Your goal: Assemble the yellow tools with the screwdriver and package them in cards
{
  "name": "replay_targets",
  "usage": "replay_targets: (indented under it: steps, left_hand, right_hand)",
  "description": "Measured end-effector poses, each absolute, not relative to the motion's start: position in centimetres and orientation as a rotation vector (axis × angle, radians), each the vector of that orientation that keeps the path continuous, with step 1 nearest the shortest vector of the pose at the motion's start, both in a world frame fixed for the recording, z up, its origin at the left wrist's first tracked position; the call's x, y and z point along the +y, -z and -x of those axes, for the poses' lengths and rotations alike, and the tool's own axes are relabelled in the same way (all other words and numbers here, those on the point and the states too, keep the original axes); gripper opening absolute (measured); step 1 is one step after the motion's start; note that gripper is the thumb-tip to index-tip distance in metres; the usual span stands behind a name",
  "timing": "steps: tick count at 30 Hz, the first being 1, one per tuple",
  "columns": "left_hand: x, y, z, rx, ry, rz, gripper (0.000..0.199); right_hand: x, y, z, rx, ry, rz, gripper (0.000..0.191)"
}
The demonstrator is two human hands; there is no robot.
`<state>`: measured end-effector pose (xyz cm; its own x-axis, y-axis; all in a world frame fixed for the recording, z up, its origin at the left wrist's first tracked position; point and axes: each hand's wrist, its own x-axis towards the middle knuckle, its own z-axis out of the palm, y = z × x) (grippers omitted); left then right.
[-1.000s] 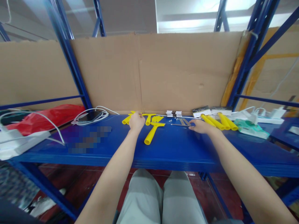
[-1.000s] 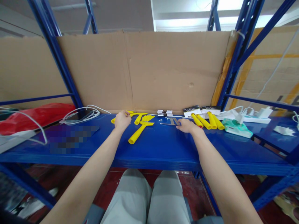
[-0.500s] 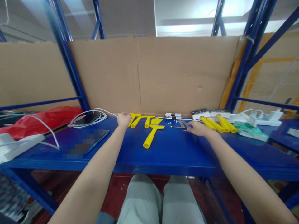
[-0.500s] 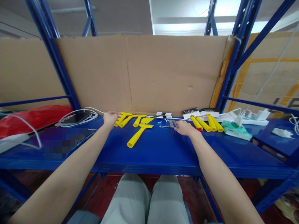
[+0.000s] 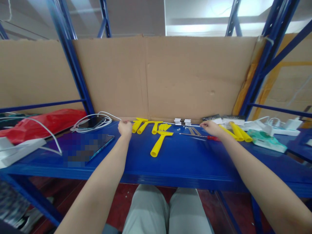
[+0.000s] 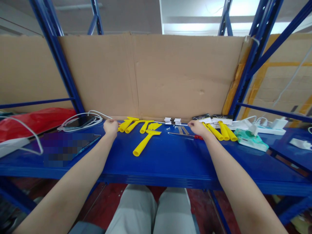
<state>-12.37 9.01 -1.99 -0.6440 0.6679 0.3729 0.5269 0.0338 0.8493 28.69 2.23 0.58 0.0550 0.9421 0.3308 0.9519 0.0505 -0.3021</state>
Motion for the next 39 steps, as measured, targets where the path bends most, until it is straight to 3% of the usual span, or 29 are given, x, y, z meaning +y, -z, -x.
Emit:
replay_targets:
  steps: [5, 15, 24, 39]
  left_hand:
    - [7.8, 1.2, 11.6, 2.137, -1.598, -1.265, 0.03]
    - [7.3, 1.8, 11.0, 2.25, -1.093, -1.688, 0.031]
    - [8.2, 2.3, 11.3, 2.278, -1.108, -1.703, 0.024]
    - [8.0, 2.2, 11.3, 2.265, -1.119, -1.7, 0.025]
  right_hand:
    - [4.4, -0.9, -29.9, -1.85, 0.002, 1.861, 0.026]
    - [7.0, -0.7, -29.3, -1.886, 0.002, 1.958, 0.021]
    - [7.6, 1.5, -27.4, -2.025, -0.178, 2.083, 0.009]
    - [6.4, 0.7, -27.7, -2.086, -0.203, 2.082, 0.026]
